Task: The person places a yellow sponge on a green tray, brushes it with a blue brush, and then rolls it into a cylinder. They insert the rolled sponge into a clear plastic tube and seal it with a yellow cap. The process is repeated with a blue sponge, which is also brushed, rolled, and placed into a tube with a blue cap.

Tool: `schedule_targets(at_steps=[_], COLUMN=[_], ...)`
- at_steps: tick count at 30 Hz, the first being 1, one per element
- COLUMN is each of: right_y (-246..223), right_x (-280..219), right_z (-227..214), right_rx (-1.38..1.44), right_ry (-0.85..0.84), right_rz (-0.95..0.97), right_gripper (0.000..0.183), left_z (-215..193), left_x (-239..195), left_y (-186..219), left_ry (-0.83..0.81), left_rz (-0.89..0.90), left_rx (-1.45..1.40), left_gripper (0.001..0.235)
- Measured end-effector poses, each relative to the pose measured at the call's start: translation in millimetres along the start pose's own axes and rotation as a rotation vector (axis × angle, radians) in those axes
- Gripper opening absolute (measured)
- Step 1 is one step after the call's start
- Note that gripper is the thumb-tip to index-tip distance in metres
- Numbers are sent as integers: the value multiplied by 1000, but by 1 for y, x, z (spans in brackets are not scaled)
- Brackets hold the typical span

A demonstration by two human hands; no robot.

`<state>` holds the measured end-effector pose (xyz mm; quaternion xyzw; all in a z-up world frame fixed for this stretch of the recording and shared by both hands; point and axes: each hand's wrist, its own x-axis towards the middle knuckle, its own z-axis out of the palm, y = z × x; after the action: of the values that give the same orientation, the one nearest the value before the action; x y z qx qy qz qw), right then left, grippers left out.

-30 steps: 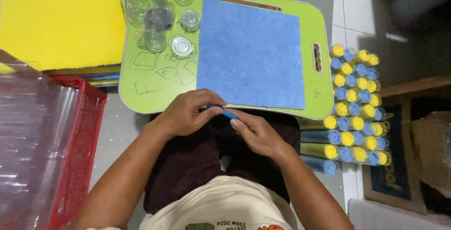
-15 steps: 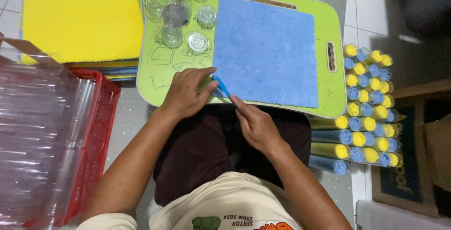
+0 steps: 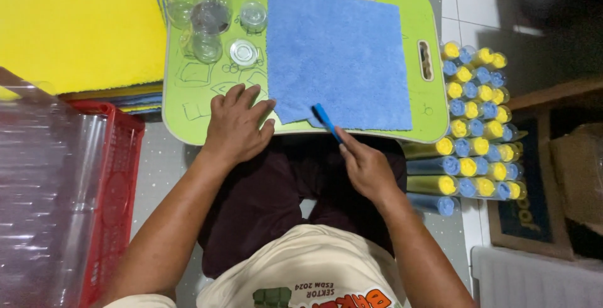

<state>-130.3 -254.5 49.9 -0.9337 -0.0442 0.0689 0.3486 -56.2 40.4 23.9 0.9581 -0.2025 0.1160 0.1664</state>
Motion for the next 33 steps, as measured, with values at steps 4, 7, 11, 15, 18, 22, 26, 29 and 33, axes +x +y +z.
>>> schedule_targets(at_steps=[4,7,11,15,18,22,26,29,33], right_y=[17,50,72,34,-15,-31,-15,6,47], right_x=[-22,-43,-49,-34,-6,16,10,-6,-35], right_z=[-35,-57,-65,-46,-6,29,16,-15,-60], right_rx=[20,-28,24,-13,-165,-249,-196,-201,-207], right_ry=[101,140,338,319,134,-2,-26,36,162], right_rz=[92,240,259,160,-25,-127,-59,87,337], right_gripper=[48,47,45,47,45,46,48,48,48], left_z=[15,20,23,19,14,20,21,19,14], left_x=[4,5,4,6,10,10,10,12,13], left_y=[0,1,-6,-7,-6,-6,-6,-6,-4], left_ry=[77,96,96,58,2,21,-3,-6,-9], left_rz=[15,-19,-7,48,81,66,38,38,38], left_rx=[-7,-5,-24,-29,-60,-53,-33,-31,-40], left_gripper=[37,37,37,40,36,34,37,37,36])
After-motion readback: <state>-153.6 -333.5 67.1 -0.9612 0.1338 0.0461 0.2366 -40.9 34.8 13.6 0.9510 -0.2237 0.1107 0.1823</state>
